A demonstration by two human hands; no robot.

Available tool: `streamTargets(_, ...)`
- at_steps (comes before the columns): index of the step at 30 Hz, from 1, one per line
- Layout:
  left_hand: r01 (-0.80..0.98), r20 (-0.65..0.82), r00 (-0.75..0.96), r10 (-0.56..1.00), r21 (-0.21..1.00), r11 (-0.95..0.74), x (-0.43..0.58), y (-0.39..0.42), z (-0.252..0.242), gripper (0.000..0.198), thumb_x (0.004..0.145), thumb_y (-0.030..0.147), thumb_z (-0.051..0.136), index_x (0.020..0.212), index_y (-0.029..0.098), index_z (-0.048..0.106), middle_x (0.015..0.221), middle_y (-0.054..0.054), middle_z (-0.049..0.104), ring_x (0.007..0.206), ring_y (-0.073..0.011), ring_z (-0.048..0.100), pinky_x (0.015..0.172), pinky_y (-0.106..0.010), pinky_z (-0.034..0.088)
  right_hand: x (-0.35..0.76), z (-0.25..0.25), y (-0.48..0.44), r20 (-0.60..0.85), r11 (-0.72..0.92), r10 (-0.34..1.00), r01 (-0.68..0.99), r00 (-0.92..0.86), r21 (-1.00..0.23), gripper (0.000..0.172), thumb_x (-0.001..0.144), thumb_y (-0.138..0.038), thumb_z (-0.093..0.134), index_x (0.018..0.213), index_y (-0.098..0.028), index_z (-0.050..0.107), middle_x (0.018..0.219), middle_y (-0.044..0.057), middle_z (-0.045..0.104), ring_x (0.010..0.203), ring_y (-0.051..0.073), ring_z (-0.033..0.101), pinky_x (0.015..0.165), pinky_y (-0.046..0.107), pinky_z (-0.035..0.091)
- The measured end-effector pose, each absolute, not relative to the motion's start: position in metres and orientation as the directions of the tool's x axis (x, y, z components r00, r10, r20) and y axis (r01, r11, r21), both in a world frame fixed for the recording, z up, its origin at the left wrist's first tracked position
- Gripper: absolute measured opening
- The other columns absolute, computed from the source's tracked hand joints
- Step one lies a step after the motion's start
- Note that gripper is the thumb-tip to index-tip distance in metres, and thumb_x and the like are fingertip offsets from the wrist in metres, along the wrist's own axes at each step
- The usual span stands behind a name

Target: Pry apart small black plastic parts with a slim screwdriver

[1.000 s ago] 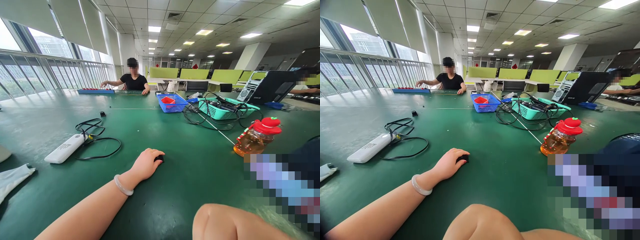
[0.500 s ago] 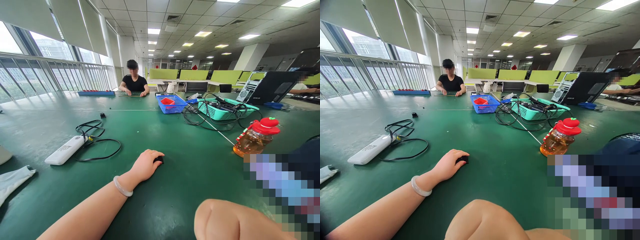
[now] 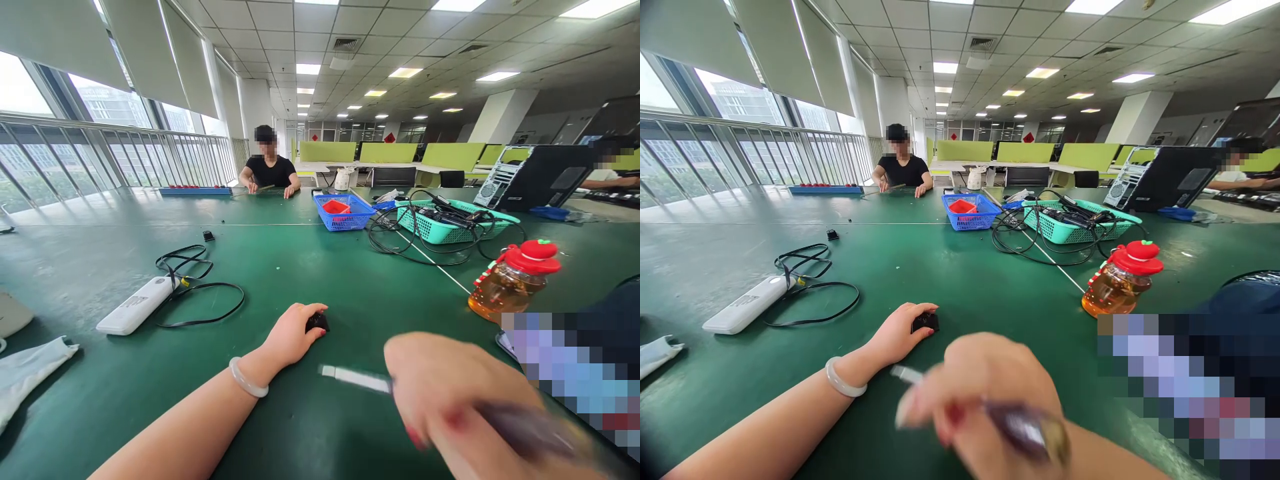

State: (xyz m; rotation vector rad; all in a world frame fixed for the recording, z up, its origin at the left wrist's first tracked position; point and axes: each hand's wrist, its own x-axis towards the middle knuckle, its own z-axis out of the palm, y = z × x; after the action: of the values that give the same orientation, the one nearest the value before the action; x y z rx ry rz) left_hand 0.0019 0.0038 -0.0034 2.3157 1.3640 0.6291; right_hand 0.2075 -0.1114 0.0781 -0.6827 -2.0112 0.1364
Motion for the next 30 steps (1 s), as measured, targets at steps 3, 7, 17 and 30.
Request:
streamTargets(3,0.712,0.219,0.389,0.895,0.545,-0.443,0.002,0.005,-0.005,0.046,0.079,0.026,0.07,0.124,0.023,0.059,0.117,-0.006,0.068,0.111,-0.0248,0.059,0.101,-0.04,0.045,0.206,0.059,-0.074,0.807,0.824,0.553,0.279,-0.208,-0.493,0.029,0.1,-0.031,0.037,0.109,-0.024,0.064,0.075,0.004,0.062,0.062,0.018,0.06,0.054,0.031,0.048)
streamTargets(7,0.743,0.212,0.339,0.916,0.538,-0.399,0.002,0.008,-0.005,0.041,0.074,0.031,0.076,0.112,0.021,0.064,0.115,-0.006,0.068,0.114,-0.0276,0.056,0.102,-0.044,0.044,0.214,0.026,-0.044,0.861,0.859,0.442,0.393,-0.251,-0.327,0.032,0.098,-0.04,0.039,0.092,-0.02,0.064,0.075,0.006,0.06,0.064,0.018,0.056,0.056,0.031,0.044)
streamTargets(17,0.728,0.2,0.395,0.896,0.526,-0.439,0.0,0.01,-0.005,0.033,0.076,0.031,0.073,0.108,0.025,0.069,0.105,-0.003,0.071,0.109,-0.0263,0.057,0.099,-0.041,0.045,0.205,0.013,-0.052,0.694,0.903,0.227,0.414,-0.684,0.112,0.026,0.093,-0.026,0.05,0.069,-0.02,0.058,0.055,-0.004,0.042,0.05,0.012,0.034,0.05,0.028,0.024)
streamTargets(30,0.712,0.216,0.418,0.882,0.525,-0.466,0.001,0.008,-0.006,0.033,0.076,0.031,0.073,0.109,0.025,0.069,0.105,-0.002,0.071,0.108,-0.0256,0.058,0.096,-0.04,0.046,0.205,0.012,-0.053,0.757,0.877,0.332,0.48,-0.563,-0.028,0.018,0.095,-0.029,0.058,0.086,-0.02,0.07,0.058,-0.003,0.055,0.05,0.009,0.045,0.052,0.025,0.034)
